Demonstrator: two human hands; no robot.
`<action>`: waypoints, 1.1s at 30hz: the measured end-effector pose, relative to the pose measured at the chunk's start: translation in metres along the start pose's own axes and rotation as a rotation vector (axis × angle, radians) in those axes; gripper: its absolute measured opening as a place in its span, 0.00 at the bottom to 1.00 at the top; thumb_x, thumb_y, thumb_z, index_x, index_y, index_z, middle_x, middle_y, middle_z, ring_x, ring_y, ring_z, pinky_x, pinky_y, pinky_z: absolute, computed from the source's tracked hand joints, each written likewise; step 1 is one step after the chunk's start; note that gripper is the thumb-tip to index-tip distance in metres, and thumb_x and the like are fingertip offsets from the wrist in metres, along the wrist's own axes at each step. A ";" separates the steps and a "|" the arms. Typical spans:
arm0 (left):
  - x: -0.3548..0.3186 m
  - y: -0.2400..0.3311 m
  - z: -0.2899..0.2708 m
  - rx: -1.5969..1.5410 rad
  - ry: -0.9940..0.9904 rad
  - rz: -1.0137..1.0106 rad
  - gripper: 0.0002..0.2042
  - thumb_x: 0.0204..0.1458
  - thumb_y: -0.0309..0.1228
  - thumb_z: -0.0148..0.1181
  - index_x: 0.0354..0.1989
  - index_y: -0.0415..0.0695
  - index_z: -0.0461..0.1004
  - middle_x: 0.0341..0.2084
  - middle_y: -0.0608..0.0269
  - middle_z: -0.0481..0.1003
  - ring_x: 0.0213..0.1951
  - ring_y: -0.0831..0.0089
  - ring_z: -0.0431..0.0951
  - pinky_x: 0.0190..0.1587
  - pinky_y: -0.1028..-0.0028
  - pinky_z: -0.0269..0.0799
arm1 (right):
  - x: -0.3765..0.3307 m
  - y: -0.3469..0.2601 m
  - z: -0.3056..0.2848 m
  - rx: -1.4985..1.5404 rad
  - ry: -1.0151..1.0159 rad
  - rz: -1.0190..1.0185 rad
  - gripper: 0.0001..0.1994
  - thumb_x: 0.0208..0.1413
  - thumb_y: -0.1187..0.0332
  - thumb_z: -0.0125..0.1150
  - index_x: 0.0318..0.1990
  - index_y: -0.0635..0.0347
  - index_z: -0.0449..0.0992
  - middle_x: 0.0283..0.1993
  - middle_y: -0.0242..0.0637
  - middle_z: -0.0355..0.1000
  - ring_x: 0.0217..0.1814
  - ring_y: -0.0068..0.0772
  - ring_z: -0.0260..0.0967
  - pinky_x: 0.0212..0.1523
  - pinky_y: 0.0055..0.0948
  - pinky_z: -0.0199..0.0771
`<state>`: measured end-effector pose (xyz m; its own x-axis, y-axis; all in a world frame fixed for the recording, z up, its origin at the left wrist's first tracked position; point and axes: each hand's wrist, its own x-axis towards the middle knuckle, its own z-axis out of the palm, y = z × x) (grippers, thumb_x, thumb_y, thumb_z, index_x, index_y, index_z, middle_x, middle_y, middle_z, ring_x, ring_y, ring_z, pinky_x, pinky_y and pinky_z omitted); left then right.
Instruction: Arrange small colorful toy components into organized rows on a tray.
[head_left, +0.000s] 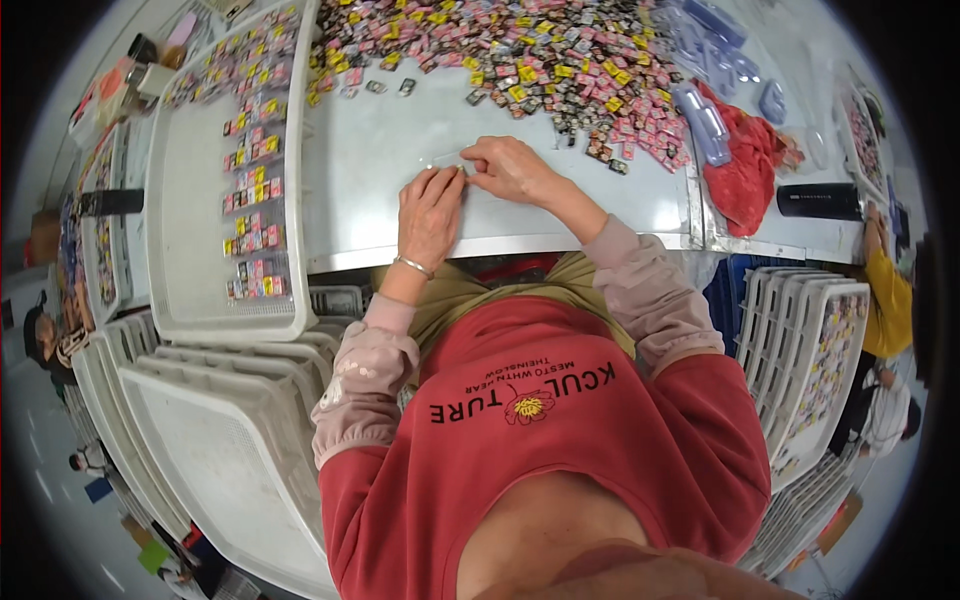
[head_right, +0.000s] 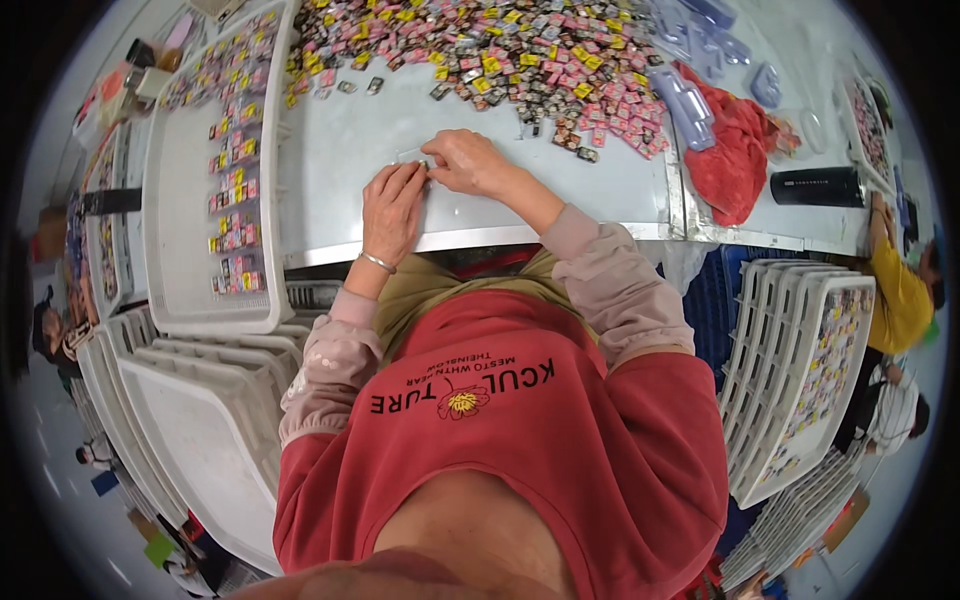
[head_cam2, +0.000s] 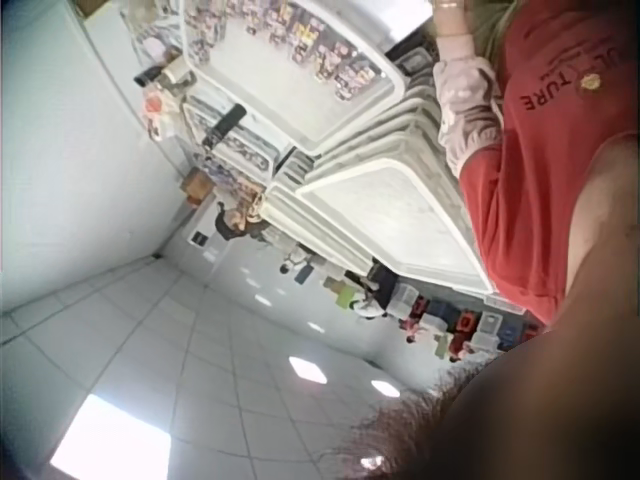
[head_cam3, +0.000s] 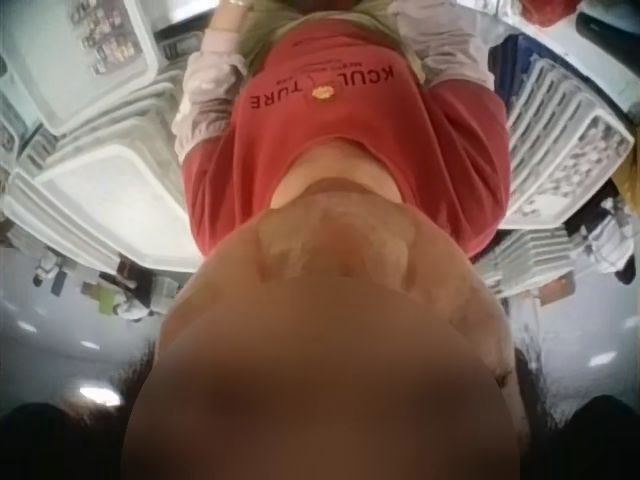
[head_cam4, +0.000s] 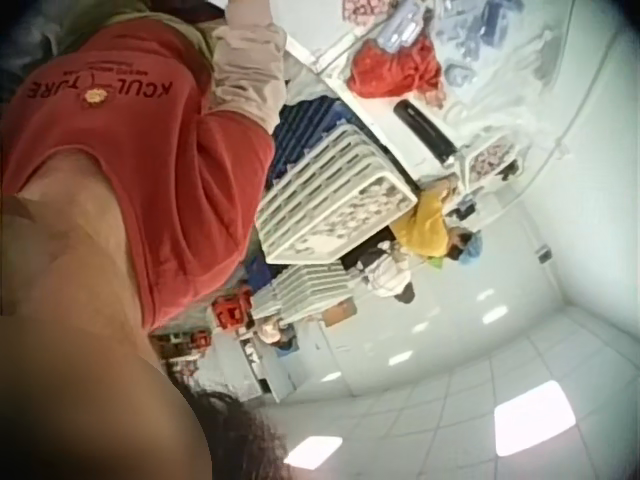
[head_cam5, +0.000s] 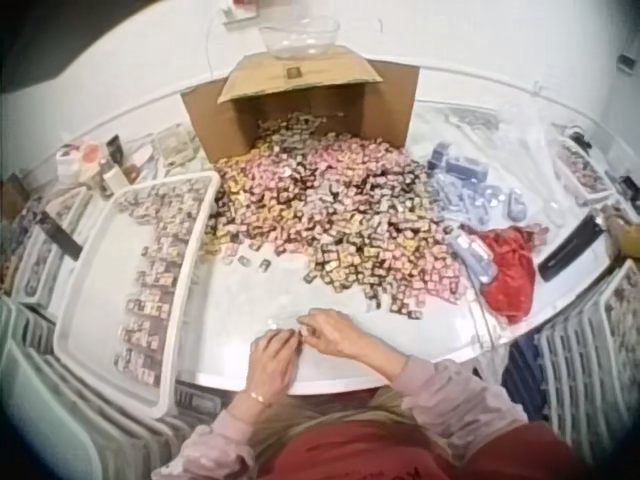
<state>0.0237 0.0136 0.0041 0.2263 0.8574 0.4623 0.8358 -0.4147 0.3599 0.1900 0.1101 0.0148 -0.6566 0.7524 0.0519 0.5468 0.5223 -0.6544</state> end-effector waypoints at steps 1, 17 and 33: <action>0.000 0.000 0.001 0.014 0.001 -0.009 0.16 0.48 0.23 0.56 0.47 0.43 0.74 0.48 0.64 0.72 0.52 0.61 0.68 0.52 0.62 0.63 | -0.004 0.006 -0.007 0.140 0.066 -0.080 0.12 0.48 0.69 0.64 0.41 0.61 0.79 0.29 0.39 0.73 0.29 0.35 0.71 0.32 0.31 0.72; 0.001 0.000 0.000 0.022 -0.015 -0.031 0.14 0.47 0.23 0.59 0.44 0.44 0.76 0.45 0.64 0.74 0.51 0.61 0.70 0.49 0.64 0.63 | -0.015 0.129 -0.109 -0.307 0.380 0.006 0.13 0.46 0.72 0.63 0.42 0.61 0.78 0.35 0.42 0.72 0.35 0.40 0.72 0.39 0.32 0.73; -0.002 -0.015 -0.018 -0.096 0.197 -0.134 0.16 0.43 0.18 0.58 0.44 0.40 0.75 0.44 0.54 0.72 0.48 0.56 0.71 0.48 0.63 0.66 | -0.033 0.042 -0.108 0.993 0.248 -0.005 0.17 0.50 0.80 0.63 0.49 0.66 0.73 0.46 0.32 0.72 0.46 0.21 0.70 0.49 0.21 0.73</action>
<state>0.0018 0.0125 0.0122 0.0072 0.8346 0.5508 0.7983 -0.3365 0.4994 0.2911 0.1503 0.0664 -0.4702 0.8718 0.1372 -0.2073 0.0420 -0.9774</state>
